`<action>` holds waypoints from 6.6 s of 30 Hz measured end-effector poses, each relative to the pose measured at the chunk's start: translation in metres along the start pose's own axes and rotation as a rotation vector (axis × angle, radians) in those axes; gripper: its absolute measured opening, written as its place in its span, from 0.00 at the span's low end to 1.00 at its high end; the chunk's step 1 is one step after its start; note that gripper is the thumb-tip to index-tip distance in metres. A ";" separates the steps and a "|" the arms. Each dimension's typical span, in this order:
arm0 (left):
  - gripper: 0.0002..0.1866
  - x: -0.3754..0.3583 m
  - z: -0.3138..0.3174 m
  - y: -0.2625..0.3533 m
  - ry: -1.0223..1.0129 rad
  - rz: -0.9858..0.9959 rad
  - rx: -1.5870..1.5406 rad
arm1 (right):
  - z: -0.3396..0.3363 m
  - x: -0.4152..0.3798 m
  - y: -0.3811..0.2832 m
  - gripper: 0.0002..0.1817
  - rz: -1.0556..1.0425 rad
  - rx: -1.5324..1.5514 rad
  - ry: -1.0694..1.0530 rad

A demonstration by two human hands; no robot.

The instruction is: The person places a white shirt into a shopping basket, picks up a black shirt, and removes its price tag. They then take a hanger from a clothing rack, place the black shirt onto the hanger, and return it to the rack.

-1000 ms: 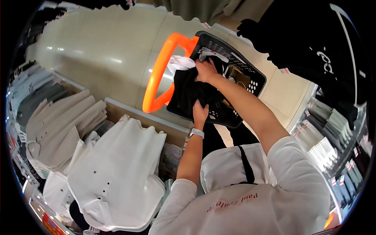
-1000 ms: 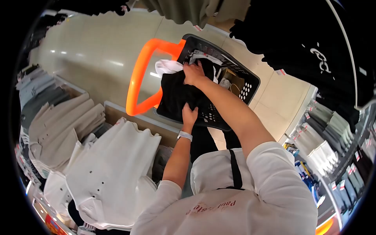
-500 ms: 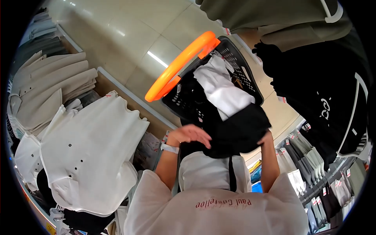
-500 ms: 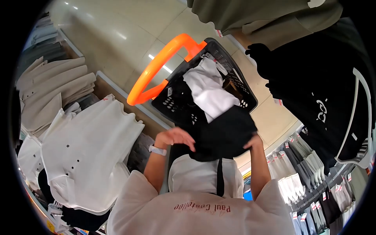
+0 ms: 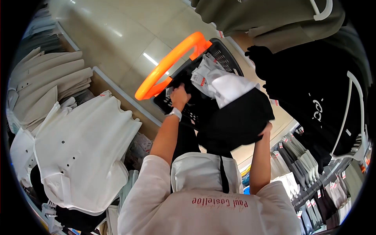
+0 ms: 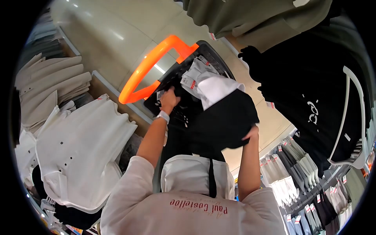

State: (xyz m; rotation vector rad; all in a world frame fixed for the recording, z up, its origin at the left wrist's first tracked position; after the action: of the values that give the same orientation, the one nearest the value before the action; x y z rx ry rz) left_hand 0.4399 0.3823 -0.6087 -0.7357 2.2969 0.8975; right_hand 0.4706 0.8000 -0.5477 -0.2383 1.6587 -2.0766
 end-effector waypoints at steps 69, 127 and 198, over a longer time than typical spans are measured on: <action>0.48 -0.491 -0.096 0.345 -1.063 0.778 -0.838 | 0.216 -0.107 -0.447 0.14 0.015 -0.987 0.026; 0.14 -0.467 -0.141 0.356 -0.743 0.718 -0.795 | 0.162 -0.160 -0.396 0.33 -0.061 0.080 -0.259; 0.19 -0.481 -0.115 0.340 -0.838 0.529 -0.773 | 0.110 -0.128 -0.402 0.09 -0.418 0.004 0.662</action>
State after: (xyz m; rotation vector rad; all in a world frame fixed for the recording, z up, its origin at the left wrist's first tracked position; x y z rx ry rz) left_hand 0.5149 0.6471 -0.0748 0.0511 1.3529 1.9339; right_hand 0.5276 0.8270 -0.1168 0.1416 2.1135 -2.6675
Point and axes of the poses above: each hand's wrist, its own x-axis towards the middle knuckle, its own z-axis out of the palm, y = z × x, the point moved 9 cm from there along x, towards the middle knuckle, and after that the axes turned 14 degrees about -x, right-handed, at the moved point
